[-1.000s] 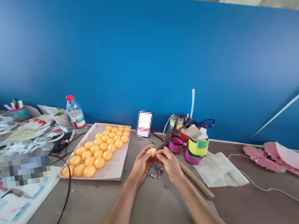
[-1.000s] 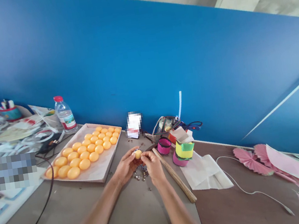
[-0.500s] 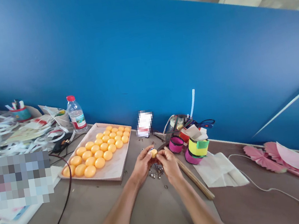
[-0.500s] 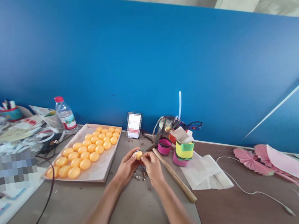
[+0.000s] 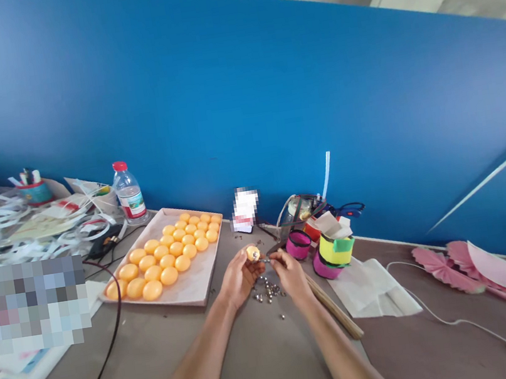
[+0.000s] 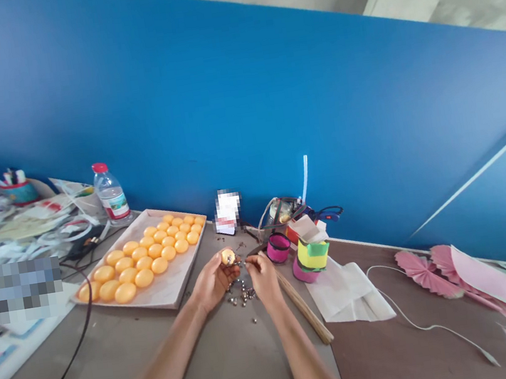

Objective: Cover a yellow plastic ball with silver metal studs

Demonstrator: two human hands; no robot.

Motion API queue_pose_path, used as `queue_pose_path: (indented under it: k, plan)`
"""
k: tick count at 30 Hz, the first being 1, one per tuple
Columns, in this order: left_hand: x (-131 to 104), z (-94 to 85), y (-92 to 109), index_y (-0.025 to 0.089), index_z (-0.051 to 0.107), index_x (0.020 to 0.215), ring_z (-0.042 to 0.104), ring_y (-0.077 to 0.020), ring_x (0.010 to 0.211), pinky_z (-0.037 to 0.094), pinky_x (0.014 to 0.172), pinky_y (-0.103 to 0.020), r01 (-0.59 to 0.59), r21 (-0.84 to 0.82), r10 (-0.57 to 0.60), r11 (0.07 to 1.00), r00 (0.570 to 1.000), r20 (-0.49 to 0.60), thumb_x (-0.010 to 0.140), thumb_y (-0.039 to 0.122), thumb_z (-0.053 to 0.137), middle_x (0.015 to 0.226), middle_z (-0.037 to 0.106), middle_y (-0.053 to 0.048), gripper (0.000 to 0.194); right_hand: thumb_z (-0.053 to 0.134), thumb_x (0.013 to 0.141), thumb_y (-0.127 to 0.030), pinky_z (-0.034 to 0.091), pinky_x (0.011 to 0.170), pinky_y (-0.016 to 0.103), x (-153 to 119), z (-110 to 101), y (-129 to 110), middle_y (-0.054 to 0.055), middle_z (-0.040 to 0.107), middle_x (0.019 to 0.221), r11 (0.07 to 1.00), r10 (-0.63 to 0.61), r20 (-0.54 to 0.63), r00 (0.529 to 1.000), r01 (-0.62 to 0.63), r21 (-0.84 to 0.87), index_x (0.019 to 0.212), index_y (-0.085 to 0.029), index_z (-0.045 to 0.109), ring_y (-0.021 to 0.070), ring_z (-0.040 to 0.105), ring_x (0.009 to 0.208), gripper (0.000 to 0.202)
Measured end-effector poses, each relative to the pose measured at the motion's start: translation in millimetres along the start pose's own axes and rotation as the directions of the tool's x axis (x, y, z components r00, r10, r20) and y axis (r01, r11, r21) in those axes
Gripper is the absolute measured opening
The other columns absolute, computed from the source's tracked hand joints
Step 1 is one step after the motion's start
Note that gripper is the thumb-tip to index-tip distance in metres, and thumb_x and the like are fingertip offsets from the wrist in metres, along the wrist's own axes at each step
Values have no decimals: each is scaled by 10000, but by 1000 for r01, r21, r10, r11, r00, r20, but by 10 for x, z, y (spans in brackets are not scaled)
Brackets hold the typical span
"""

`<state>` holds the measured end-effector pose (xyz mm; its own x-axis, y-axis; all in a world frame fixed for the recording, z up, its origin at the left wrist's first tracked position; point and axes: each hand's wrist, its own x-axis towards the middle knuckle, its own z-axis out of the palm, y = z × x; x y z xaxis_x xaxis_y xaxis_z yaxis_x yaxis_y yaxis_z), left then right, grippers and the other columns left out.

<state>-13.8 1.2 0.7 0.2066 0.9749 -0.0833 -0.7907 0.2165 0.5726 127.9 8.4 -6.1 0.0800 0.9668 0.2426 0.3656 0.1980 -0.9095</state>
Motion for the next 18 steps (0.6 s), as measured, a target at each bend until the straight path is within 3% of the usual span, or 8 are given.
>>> queue_pose_path:
  k: [3,7,12,18]
  plan:
    - [17,-17,8,119,566,992,616,-161,653,491,665,-300,13,-38,-13,999,1000,10,775,330,582,820,652,-104,303,516,719,-188,408,795,325,-33,-11,36,90,633,895,905,-104,102,989,137,-402,932,-165,638,219,562,862,246]
    - [15,-16,6,117,562,973,614,-161,652,489,659,-295,15,-60,-14,998,999,29,784,333,568,812,649,-106,287,515,756,-180,391,769,311,-115,27,2,114,622,943,691,-49,245,968,210,-692,970,-183,649,236,561,897,253]
    - [6,-15,7,116,559,956,614,-163,651,490,654,-293,22,-64,-21,998,1000,11,793,342,555,800,647,-105,279,460,806,-164,361,717,294,-134,52,-54,80,658,883,654,-28,320,947,259,-711,819,-201,665,211,599,824,209]
    - [10,-14,13,116,559,948,613,-160,642,495,660,-295,37,-61,-38,997,999,-15,797,349,551,788,647,-100,278,406,838,-160,355,695,294,-127,71,-18,87,671,832,655,-67,310,948,277,-703,796,-179,643,191,609,737,241]
